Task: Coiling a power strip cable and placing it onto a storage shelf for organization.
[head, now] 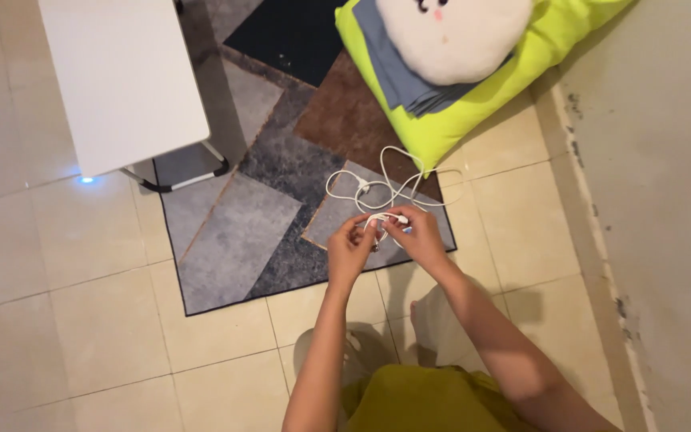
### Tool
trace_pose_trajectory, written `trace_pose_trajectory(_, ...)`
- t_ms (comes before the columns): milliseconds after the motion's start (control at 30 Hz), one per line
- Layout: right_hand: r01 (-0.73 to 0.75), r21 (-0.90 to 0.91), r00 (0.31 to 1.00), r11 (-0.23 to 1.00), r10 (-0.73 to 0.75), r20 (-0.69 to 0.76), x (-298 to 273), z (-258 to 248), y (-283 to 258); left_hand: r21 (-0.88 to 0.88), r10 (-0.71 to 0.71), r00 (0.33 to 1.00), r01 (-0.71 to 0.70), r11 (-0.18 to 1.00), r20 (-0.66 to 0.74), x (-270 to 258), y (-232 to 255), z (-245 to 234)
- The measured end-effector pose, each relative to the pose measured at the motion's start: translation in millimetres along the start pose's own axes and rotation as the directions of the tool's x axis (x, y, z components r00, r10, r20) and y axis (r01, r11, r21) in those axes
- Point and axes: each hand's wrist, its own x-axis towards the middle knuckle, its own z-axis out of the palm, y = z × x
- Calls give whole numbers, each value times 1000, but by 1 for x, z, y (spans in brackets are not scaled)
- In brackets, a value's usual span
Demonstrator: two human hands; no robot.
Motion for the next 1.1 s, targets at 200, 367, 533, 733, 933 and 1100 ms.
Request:
trace_pose_trajectory(200, 135, -176, 981, 975, -157, -118, -37, -71, -122, 239, 78, 996, -84, 967, 38, -52, 128, 22)
trace_pose_trajectory(367, 92, -201, 976, 975, -128, -174, -79, -138, -224, 305, 114, 990, -133, 943, 80, -102, 216, 51)
trace_pose_trajectory(533, -53, 209, 976, 976, 95, -195, -117, -198, -270, 268, 158, 980, -185, 946, 119, -149, 291, 84)
trace_pose_trajectory(733, -138, 493, 968, 859, 221, -115, -154, -258, -284, 182, 173, 967, -208, 961, 187, -184, 321, 124)
trace_pose_trajectory(933, -71, 500, 964, 863, 189, -189, -191, -281, -301, 183, 209, 921, -279, 943, 329, -196, 318, 152)
trace_pose_trajectory(1100, 45, 325, 866, 945, 126, -484, -223, -266, -307, 118, 191, 844, -286, 951, 501, -205, 321, 161)
